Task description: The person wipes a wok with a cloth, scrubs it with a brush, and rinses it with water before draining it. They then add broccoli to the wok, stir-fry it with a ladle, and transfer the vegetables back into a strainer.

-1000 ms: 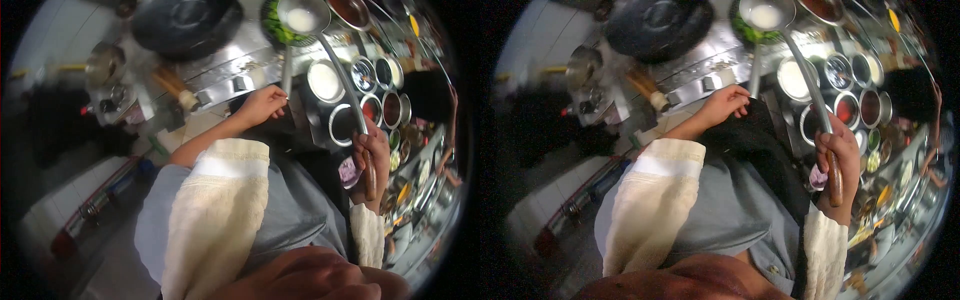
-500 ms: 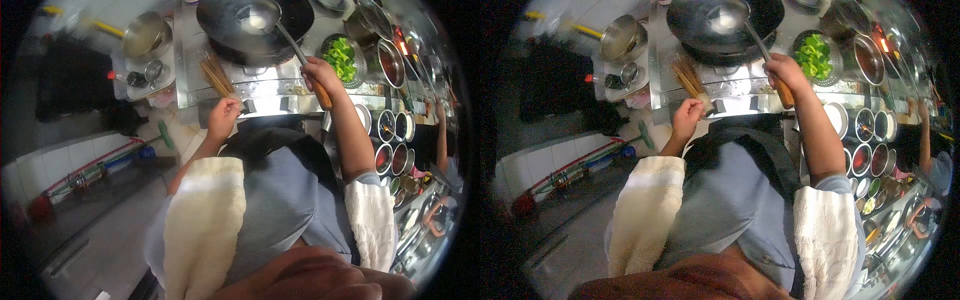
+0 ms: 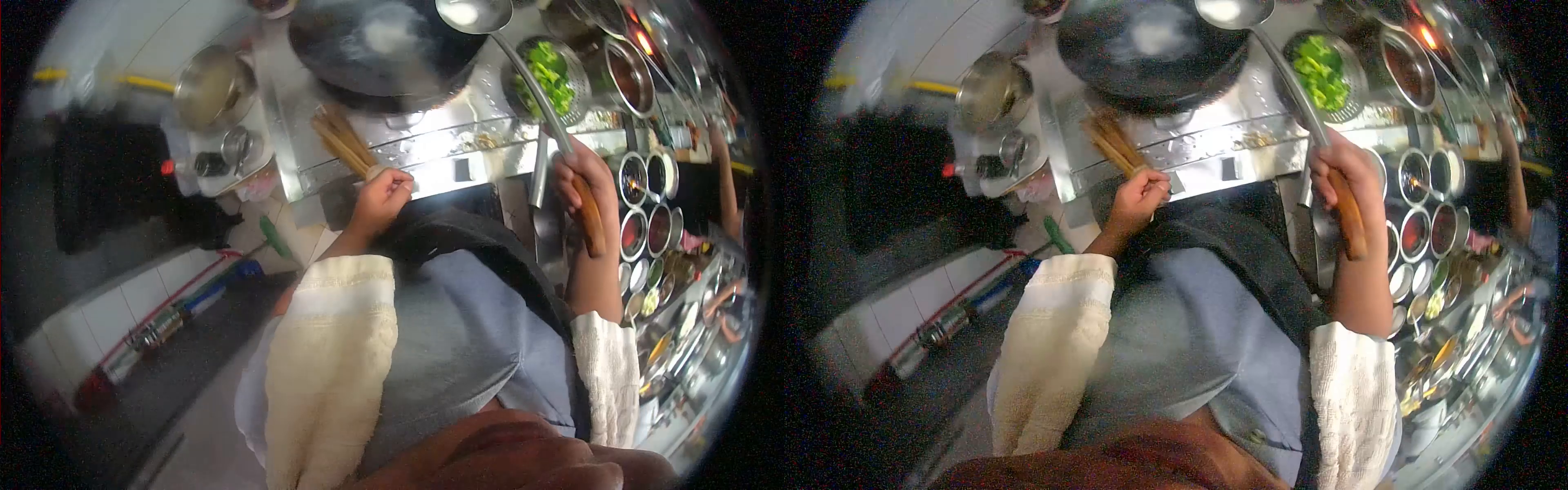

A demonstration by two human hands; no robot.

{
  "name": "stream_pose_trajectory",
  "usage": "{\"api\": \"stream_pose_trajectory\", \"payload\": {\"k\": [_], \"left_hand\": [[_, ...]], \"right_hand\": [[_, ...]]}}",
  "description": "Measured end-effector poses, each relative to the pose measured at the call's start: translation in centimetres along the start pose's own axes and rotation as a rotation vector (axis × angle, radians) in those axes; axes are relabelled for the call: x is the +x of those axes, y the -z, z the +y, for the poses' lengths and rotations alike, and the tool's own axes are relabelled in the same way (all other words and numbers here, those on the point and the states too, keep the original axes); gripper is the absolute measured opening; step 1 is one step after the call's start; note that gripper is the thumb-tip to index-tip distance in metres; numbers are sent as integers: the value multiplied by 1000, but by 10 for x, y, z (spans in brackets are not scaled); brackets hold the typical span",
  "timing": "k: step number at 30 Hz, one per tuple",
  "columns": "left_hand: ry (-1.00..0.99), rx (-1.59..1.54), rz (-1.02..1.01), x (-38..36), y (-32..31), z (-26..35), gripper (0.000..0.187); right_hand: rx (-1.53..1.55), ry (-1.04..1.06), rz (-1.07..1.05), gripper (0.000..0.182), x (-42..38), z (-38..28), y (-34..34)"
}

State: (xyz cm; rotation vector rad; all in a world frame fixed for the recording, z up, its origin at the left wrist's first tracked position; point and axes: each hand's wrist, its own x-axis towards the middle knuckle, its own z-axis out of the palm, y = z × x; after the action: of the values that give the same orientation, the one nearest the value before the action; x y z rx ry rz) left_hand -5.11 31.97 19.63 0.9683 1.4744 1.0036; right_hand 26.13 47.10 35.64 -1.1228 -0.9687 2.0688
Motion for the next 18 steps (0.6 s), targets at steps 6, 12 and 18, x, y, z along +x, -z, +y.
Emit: {"api": "stream_pose_trajectory", "payload": {"k": [6, 12, 18], "left_hand": [[-57, 67, -282, 28, -59, 25, 18], [-56, 65, -549, 44, -130, 36, 19], [-47, 75, -678, 48, -197, 40, 22]], "right_hand": [[75, 7, 213, 63, -123, -1, 39], [-69, -115, 657, 62, -218, 25, 63], [-938, 38, 688, 65, -253, 103, 123]]}}
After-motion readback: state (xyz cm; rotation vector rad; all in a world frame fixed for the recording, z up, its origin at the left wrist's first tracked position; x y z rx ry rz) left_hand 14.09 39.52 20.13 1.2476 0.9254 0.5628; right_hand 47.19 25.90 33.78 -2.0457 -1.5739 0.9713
